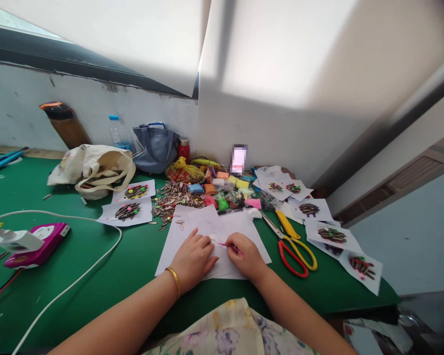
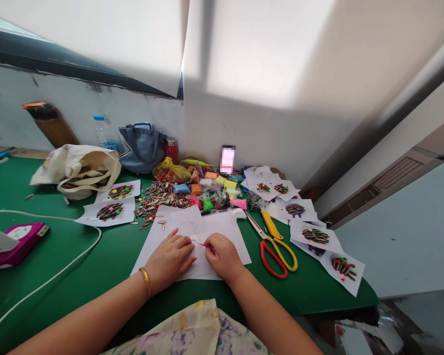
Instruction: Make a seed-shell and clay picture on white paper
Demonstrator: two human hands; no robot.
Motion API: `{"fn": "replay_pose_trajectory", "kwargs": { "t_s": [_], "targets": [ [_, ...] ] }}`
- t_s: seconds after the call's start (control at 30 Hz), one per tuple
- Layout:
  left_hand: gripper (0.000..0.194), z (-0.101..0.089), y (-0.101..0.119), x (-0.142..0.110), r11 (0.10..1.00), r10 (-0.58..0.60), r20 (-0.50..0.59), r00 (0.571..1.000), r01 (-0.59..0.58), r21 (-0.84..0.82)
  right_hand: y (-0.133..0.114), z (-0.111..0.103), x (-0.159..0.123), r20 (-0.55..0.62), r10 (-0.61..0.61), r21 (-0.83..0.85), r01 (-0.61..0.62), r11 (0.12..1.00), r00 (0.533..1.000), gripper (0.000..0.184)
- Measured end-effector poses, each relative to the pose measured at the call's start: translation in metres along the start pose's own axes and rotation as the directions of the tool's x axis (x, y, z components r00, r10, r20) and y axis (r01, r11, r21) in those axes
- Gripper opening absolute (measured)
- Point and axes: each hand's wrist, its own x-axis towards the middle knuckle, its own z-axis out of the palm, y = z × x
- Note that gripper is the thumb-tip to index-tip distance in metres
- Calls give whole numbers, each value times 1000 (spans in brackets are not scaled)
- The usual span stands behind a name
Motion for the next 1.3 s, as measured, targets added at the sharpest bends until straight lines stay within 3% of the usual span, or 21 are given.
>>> {"fn": "replay_pose_trajectory", "kwargs": {
  "t_s": [0.6,1.3],
  "targets": [
    [13,1,-1,0,1000,6,-29,1000,-6,-29,-2,-3,1,38,-35,-26,36,999,999,20],
    [16,1,0,0,1000,-6,8,1000,6,17,-3,-4,1,75,-67,-36,70,997,995,22]
  ]
}}
